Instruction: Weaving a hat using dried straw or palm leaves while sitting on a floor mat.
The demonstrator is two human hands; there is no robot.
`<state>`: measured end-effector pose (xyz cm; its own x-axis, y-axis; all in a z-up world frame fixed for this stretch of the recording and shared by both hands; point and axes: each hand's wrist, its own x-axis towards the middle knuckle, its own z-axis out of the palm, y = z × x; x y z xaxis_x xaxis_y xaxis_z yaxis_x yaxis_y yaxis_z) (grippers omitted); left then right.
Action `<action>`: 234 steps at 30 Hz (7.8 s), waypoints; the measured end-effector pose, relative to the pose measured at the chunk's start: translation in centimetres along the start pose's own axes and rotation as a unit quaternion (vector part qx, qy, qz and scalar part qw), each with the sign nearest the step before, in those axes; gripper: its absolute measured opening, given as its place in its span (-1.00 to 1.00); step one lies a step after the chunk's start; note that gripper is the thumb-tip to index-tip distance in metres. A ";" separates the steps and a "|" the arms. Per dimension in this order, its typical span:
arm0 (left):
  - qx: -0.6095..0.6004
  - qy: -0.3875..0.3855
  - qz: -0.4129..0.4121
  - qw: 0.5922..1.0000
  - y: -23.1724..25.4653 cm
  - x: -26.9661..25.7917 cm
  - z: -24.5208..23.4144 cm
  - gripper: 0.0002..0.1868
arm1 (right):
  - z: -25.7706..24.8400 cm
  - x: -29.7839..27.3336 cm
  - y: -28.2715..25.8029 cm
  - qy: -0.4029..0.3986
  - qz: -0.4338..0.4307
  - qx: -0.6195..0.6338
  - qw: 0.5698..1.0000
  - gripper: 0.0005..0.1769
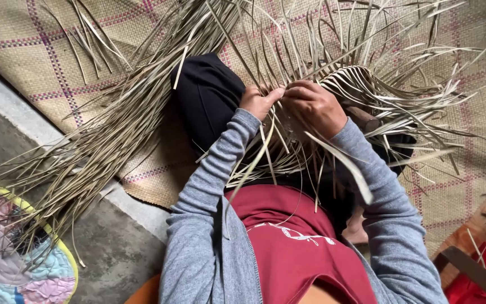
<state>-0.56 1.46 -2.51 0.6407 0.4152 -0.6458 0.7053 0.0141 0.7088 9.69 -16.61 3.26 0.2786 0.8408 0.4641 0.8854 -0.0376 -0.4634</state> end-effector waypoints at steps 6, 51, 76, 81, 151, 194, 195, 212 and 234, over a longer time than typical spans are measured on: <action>-0.024 0.031 0.222 0.974 -2.8 1.9 2.3 -0.78 | 2.8 -0.1 3.6 0.031 0.068 0.017 0.997 -0.92; 0.067 0.281 0.351 0.891 -4.4 4.8 6.4 -0.45 | -1.9 3.9 -2.6 -0.066 0.168 0.039 0.983 -0.40; -0.075 -0.071 0.094 0.990 1.1 1.8 0.1 -0.64 | -0.5 -0.4 -0.4 0.026 0.246 -0.057 0.967 -0.87; -0.117 -0.077 0.119 0.983 0.8 1.9 0.4 -0.70 | -2.0 0.8 -1.8 0.001 0.289 -0.069 0.955 -0.82; 0.007 -0.095 0.111 0.989 6.1 -1.0 -0.5 -0.56 | -2.5 -2.6 -1.7 -0.109 0.492 0.211 0.837 -0.75; -0.030 -0.026 0.203 0.978 4.6 -0.4 0.8 -0.70 | -18.7 -9.0 -10.7 0.156 0.289 0.454 0.828 -0.88; -0.035 -0.017 0.203 0.978 5.0 -1.2 0.5 -0.70 | -16.0 -6.8 -9.1 0.148 0.284 0.457 0.830 -0.88; -0.143 -0.080 -0.032 0.986 -4.7 8.1 -2.1 -0.36 | 1.2 -7.2 -4.8 0.010 0.132 -0.050 0.990 0.09; 0.355 0.170 -0.136 0.909 -17.6 -13.4 -21.6 -0.86 | -6.4 0.5 -4.0 -0.041 0.244 0.078 0.966 -0.77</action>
<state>-28.09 15.28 -0.21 0.3680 0.7424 -0.5599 0.9190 -0.3821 0.0973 8.70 -19.51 10.16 0.6124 0.7839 0.1022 0.5868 -0.3641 -0.7233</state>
